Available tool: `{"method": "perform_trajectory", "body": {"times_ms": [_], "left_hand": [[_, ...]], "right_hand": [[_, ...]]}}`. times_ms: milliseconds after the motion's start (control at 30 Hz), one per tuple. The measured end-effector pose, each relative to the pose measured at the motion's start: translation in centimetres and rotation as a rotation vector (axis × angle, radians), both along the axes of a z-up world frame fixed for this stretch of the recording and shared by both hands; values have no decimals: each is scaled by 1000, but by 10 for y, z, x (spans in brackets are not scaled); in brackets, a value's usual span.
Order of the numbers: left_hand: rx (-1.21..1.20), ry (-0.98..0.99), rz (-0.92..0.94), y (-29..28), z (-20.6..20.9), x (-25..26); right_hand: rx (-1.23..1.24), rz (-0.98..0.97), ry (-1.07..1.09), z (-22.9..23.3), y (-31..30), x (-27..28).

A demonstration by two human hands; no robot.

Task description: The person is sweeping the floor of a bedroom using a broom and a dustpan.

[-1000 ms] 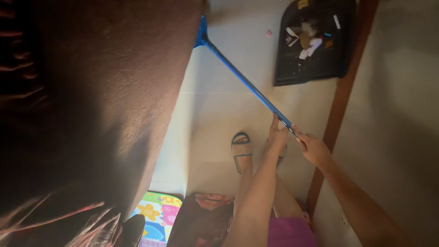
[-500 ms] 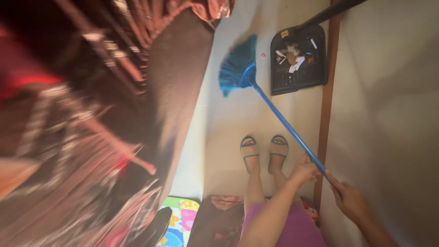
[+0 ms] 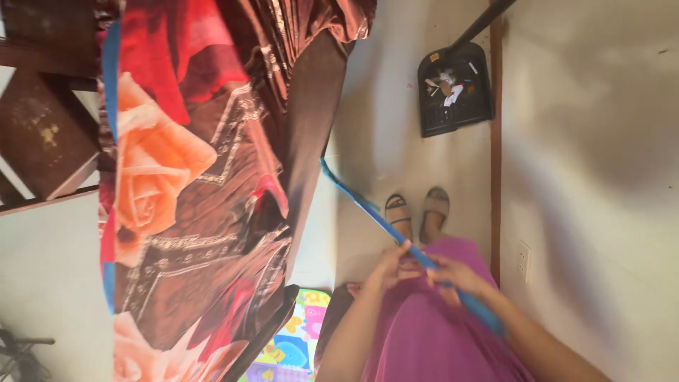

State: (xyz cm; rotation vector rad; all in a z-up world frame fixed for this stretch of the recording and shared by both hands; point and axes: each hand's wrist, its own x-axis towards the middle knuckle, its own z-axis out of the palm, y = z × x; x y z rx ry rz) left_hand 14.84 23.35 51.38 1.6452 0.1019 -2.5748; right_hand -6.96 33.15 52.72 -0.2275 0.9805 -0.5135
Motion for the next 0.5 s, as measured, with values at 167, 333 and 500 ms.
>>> {"method": "perform_trajectory", "body": {"times_ms": [167,333,500], "left_hand": [[-145,-296,-148,-42,0,10],[-382,-359,-103,-87,-3,12],[-383,-409,-48,-145,-4,-19]], "right_hand": [[345,-147,-356,-99,-102,-36],[576,-424,-368,-62,-223,-131],[550,-469,-365,-40,-239,-207]]}}
